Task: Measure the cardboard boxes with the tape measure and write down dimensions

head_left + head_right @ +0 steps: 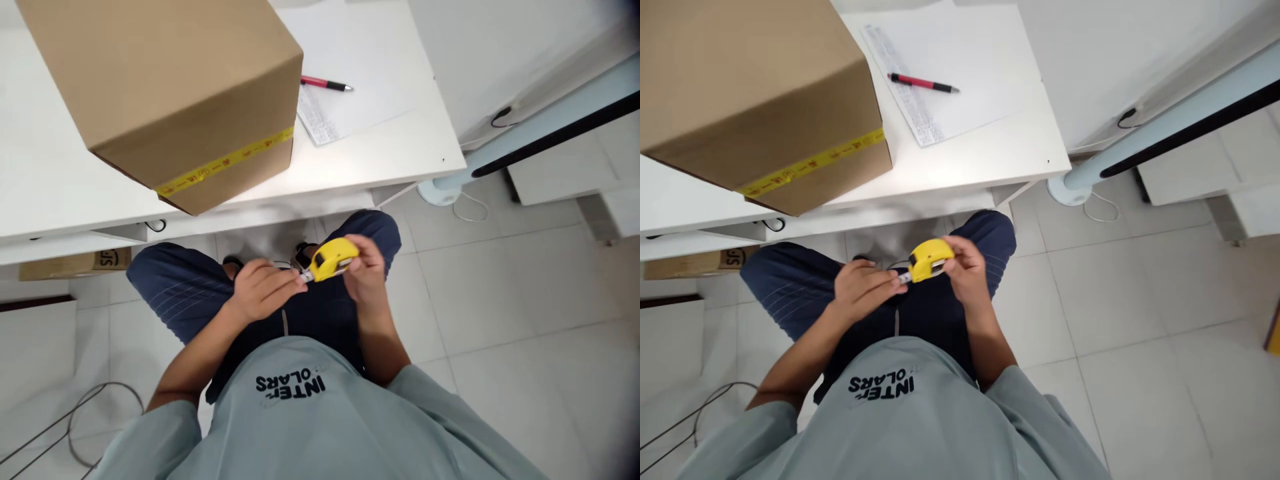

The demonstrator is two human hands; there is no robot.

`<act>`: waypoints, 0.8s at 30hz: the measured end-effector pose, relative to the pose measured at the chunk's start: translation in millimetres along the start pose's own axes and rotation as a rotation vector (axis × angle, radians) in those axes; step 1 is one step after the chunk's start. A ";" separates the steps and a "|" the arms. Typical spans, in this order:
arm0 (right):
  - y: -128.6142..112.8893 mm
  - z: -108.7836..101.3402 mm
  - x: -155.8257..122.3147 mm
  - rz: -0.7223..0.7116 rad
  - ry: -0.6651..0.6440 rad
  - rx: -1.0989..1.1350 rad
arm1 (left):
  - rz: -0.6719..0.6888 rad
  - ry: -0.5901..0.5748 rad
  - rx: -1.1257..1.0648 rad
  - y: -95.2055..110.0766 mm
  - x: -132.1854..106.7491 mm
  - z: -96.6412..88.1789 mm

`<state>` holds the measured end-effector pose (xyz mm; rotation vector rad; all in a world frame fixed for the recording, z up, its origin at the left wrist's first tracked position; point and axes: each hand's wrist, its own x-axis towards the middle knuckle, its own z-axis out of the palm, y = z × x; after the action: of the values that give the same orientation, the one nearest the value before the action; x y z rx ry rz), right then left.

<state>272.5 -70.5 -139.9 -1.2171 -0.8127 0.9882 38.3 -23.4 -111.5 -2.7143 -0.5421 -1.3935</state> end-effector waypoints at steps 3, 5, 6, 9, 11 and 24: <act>4.2 19.7 -9.3 0.119 -0.123 0.036 | -0.036 0.043 -0.027 3.9 -12.8 18.2; 4.6 27.1 -11.5 0.172 -0.122 0.073 | -0.124 0.054 0.002 1.6 -23.3 21.6; 4.4 29.3 -11.4 0.188 -0.118 0.088 | -0.177 0.050 0.026 -0.5 -27.3 21.4; 2.8 33.3 -8.7 0.229 -0.129 0.146 | -0.289 -0.028 0.034 -7.5 -29.0 18.3; 1.4 38.0 -5.6 0.279 -0.156 0.204 | -0.288 -0.135 -0.050 -12.0 -19.8 17.1; -83.5 52.1 159.8 -0.884 -0.069 -0.550 | -0.060 0.002 -0.050 -84.3 107.3 38.0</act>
<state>298.9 92.0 -49.8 -1.0834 -1.5597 0.0723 97.9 93.9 -59.0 -2.7574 -0.6012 -1.4424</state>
